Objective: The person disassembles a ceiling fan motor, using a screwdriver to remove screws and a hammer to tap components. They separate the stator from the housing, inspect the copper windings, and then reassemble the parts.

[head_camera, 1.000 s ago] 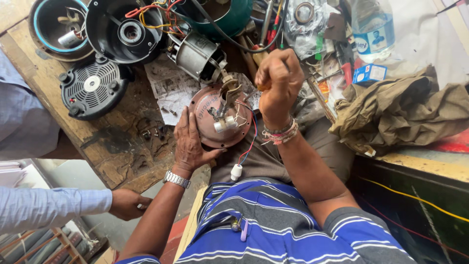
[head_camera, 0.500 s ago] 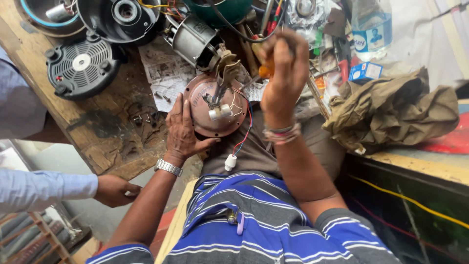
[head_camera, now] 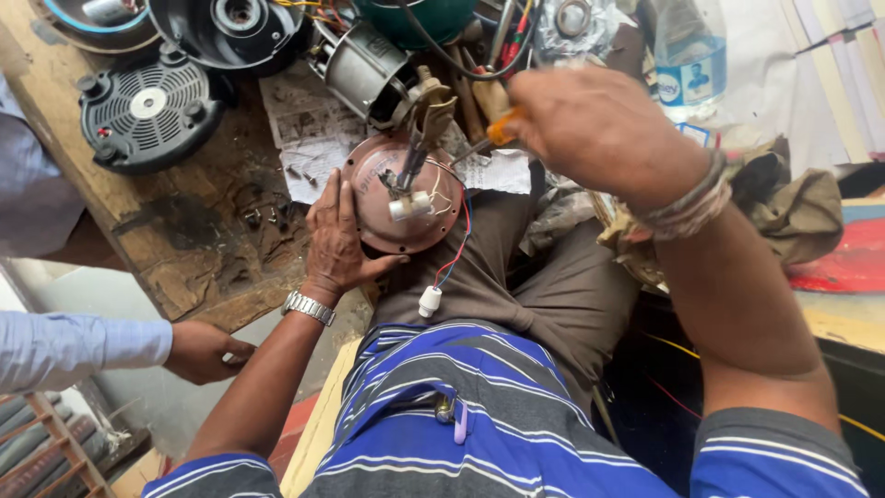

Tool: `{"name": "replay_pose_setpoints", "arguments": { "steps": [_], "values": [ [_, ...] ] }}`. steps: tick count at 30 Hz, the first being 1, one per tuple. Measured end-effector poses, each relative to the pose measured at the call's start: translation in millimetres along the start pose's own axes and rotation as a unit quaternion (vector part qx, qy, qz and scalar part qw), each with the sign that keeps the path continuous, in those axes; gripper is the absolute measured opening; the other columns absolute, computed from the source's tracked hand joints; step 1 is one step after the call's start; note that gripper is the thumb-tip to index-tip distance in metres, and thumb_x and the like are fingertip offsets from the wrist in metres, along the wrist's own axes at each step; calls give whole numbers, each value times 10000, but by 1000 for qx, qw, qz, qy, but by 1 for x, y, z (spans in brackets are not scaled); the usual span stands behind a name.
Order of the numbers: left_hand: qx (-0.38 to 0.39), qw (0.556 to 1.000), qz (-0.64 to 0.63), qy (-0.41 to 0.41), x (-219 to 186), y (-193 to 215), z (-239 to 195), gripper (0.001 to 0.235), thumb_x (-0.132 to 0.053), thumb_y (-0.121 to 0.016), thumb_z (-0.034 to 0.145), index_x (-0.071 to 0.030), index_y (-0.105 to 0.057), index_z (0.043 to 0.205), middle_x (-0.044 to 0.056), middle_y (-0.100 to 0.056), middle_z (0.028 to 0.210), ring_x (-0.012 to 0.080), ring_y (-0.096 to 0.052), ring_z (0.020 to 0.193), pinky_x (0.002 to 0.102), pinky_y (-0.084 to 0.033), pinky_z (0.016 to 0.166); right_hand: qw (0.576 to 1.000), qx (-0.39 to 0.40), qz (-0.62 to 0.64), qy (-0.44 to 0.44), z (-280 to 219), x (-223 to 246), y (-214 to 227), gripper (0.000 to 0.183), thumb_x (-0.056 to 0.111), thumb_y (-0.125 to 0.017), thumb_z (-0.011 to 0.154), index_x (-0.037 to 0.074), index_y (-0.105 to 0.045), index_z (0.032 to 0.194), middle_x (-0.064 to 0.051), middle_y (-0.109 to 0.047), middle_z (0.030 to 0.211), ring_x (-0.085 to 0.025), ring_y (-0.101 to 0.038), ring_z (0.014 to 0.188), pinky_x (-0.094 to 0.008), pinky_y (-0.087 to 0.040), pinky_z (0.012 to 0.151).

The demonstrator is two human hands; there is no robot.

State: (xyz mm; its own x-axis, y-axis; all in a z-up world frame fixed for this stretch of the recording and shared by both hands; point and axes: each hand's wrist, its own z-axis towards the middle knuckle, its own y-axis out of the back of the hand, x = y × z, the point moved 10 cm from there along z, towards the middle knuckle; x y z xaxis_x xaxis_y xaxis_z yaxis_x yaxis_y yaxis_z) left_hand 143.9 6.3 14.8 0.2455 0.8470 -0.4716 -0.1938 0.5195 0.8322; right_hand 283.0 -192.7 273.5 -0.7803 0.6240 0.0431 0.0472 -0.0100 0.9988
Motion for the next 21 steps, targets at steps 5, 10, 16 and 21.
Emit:
{"name": "replay_pose_setpoints", "arguments": {
  "steps": [5,10,16,21],
  "values": [
    [-50,999,-3,-19,-3,9,-8,1406,-767,-812,621,11,-149,1587,335,-217,1624,463,-281,1500,551,-219,1196,992,-56,69,91,10,30,21,274,133,-745,827,72,-662,1081,-171,-574,1024,-395,-629,955,-462,-527,818],
    [-247,963,-108,10,-13,80,3,709,-389,-823,856,-154,-465,1421,101,-517,1429,273,-536,1275,395,-444,1058,986,-134,95,-28,6,20,18,223,156,-775,933,60,-651,1091,-182,-567,1012,-370,-655,860,-458,-539,759],
    [-223,953,-118,-167,-68,155,35,841,-455,-810,892,-17,-353,1446,260,-405,1490,414,-451,1396,529,-439,1150,987,-117,65,-85,-4,24,9,392,332,-810,898,38,-657,1107,-184,-582,957,-365,-666,772,-456,-545,620],
    [-116,978,-146,-98,-72,138,50,977,-644,-716,847,-145,-283,1566,206,-479,1527,334,-507,1427,464,-421,1164,987,-86,-41,-128,-10,19,10,264,344,-718,1049,87,-666,1017,-104,-625,828,-330,-681,702,-453,-536,600]
  ]
}}
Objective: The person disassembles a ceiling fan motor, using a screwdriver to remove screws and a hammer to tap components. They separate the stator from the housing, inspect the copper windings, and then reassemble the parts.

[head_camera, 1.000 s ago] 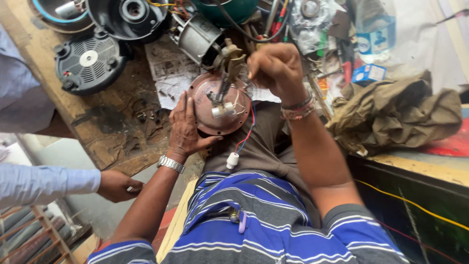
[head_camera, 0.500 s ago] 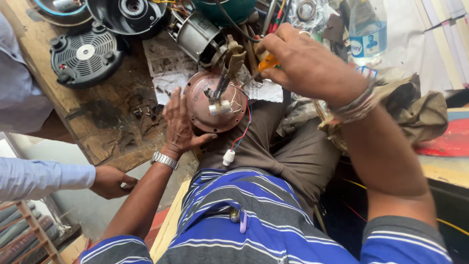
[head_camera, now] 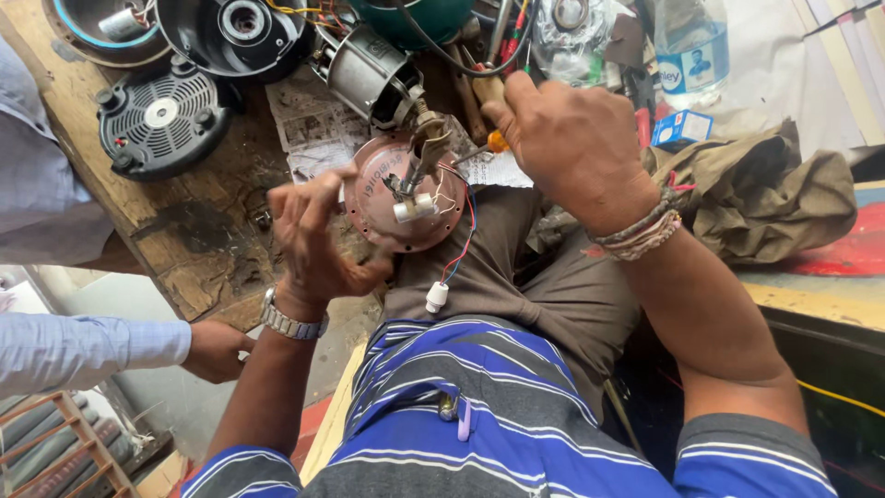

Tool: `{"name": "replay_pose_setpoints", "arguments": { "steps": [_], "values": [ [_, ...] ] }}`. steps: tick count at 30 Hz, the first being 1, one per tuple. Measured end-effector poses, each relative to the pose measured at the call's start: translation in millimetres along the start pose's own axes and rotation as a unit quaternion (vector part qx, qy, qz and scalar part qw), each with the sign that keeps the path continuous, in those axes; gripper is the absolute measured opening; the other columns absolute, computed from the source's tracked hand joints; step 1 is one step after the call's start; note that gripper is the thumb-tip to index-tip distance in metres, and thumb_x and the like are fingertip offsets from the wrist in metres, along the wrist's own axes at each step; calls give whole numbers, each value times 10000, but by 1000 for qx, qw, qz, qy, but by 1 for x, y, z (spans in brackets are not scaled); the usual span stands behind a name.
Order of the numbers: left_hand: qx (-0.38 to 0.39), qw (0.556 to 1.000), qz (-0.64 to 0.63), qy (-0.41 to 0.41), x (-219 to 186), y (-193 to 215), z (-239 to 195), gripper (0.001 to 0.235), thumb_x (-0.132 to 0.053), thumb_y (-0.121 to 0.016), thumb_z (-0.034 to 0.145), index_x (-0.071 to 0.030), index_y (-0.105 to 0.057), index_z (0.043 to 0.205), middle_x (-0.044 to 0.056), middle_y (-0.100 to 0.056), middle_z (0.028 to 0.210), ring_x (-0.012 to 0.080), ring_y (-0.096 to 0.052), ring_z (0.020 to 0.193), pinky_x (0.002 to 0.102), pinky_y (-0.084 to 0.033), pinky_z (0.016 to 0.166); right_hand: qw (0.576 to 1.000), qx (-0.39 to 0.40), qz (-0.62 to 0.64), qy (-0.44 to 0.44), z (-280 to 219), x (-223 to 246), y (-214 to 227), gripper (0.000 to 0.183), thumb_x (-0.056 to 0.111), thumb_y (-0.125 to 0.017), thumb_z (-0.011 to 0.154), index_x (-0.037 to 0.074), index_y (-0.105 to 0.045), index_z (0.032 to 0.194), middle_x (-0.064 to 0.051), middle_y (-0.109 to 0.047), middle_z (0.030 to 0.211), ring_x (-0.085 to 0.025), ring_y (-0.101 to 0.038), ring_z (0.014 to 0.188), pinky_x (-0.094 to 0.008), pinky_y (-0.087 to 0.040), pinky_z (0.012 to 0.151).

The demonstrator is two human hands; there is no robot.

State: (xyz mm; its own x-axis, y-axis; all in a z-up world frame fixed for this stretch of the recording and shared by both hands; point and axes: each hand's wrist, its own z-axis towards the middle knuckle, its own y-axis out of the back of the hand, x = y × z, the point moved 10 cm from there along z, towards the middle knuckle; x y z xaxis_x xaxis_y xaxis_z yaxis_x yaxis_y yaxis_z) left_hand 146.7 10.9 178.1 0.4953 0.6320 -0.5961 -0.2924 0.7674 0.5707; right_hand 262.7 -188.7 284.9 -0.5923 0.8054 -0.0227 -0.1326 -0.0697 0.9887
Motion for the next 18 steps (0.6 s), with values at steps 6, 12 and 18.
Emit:
{"name": "replay_pose_setpoints", "arguments": {
  "steps": [6,12,18],
  "values": [
    [33,994,105,-13,26,-42,-34,1371,-904,-635,761,-221,114,1684,266,29,1705,421,6,1614,589,27,1329,977,-70,136,148,0,23,30,323,257,-732,867,35,-648,1086,-186,-608,902,-363,-639,824,-445,-529,718],
    [69,993,91,30,59,-90,-74,1449,-765,-824,696,-218,91,1677,296,-13,1705,463,-54,1607,573,-115,1320,993,54,28,97,8,11,3,213,327,-656,1010,122,-642,1065,-118,-626,935,-317,-653,931,-431,-525,816],
    [46,995,75,38,66,-91,-81,1479,-656,-908,663,-223,74,1681,318,-82,1689,497,-148,1588,558,-268,1297,994,91,38,45,12,3,-1,401,452,-619,959,73,-617,1092,-152,-644,886,-347,-661,843,-445,-536,741]
  ]
}}
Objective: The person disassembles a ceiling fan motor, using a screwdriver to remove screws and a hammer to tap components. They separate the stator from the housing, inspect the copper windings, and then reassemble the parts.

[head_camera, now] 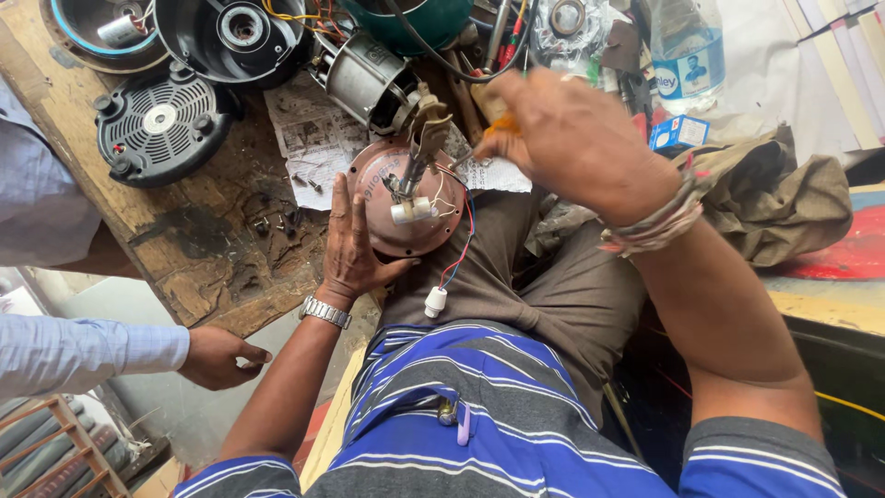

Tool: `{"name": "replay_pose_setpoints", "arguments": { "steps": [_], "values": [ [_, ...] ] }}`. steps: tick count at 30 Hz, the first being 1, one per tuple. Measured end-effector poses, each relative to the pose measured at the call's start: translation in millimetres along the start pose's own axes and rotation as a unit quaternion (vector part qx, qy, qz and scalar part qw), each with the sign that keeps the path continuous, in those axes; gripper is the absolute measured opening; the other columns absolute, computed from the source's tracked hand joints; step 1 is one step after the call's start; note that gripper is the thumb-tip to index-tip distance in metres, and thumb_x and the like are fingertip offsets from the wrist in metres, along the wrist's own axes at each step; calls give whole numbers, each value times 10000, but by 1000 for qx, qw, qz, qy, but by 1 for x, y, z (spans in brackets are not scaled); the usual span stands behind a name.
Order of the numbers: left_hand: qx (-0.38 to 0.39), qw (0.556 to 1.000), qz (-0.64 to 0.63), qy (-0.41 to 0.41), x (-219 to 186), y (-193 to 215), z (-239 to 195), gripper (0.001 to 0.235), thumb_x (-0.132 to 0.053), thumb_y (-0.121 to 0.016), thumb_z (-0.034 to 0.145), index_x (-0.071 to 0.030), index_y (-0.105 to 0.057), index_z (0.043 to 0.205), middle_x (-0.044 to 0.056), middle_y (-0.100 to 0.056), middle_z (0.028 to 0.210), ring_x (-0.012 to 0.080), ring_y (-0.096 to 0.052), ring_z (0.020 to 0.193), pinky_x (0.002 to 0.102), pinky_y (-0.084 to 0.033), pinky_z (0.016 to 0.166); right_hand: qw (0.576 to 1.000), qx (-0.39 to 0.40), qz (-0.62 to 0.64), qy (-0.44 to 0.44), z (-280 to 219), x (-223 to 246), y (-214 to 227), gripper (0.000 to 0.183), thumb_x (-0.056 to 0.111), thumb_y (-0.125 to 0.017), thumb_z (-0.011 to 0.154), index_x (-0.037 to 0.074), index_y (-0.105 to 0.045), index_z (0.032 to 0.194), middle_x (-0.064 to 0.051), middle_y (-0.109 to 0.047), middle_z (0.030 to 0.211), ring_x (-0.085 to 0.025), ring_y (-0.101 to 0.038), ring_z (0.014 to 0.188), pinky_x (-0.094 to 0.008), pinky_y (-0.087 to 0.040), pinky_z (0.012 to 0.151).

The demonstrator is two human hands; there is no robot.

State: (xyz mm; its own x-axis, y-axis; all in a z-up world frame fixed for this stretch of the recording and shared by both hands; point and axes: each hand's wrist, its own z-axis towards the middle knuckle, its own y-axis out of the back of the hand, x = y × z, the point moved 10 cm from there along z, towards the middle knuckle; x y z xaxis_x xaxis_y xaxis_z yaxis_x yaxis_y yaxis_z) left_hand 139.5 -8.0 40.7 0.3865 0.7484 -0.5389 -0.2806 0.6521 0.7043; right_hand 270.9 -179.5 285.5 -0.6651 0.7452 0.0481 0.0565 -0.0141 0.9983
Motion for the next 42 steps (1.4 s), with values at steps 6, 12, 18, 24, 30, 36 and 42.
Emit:
{"name": "replay_pose_setpoints", "arguments": {
  "steps": [6,12,18,24,30,36,42],
  "values": [
    [7,1000,12,16,-5,8,8,1484,-674,-898,636,-205,51,1675,350,-86,1672,500,-209,1568,571,-311,1218,984,-88,33,153,-2,25,26,181,238,-643,925,103,-652,1045,-138,-663,895,-335,-664,855,-438,-539,748],
    [9,1000,16,23,-6,9,13,1464,-704,-870,645,-194,35,1677,342,-93,1677,500,-218,1567,592,-288,1218,996,68,-30,-57,0,-24,-18,363,453,-588,1028,110,-669,1114,-125,-640,913,-307,-656,889,-422,-520,785],
    [3,1000,23,20,-4,6,6,1448,-733,-854,653,-187,18,1673,335,-125,1678,495,-226,1567,598,-291,1204,976,-115,40,180,-7,16,24,204,164,-673,865,106,-660,1060,-125,-638,906,-315,-652,857,-409,-536,739],
    [8,999,38,19,-6,5,10,1435,-697,-845,643,-163,13,1662,330,-142,1668,512,-214,1555,611,-290,1189,993,87,-17,-84,1,-23,-14,359,467,-580,1084,125,-620,1185,-96,-647,924,-289,-658,880,-434,-520,785],
    [12,999,36,15,-5,4,6,1423,-689,-843,665,-174,24,1667,366,-124,1661,506,-201,1564,609,-291,1188,973,-139,94,160,-10,11,27,316,263,-725,862,74,-647,1103,-149,-633,1009,-338,-637,954,-432,-530,802],
    [18,999,37,18,-4,2,6,1433,-690,-843,654,-184,41,1662,367,-127,1655,516,-182,1561,623,-273,1185,998,-13,0,65,-1,-5,-5,201,288,-695,994,129,-637,1102,-106,-625,1006,-295,-639,980,-425,-514,841],
    [15,999,35,19,-4,2,7,1437,-686,-845,648,-194,45,1664,350,-128,1660,507,-177,1564,625,-268,1189,998,-17,31,45,-17,-23,-12,342,341,-762,875,61,-663,1044,-119,-643,865,-339,-648,822,-443,-527,718]
  ]
}}
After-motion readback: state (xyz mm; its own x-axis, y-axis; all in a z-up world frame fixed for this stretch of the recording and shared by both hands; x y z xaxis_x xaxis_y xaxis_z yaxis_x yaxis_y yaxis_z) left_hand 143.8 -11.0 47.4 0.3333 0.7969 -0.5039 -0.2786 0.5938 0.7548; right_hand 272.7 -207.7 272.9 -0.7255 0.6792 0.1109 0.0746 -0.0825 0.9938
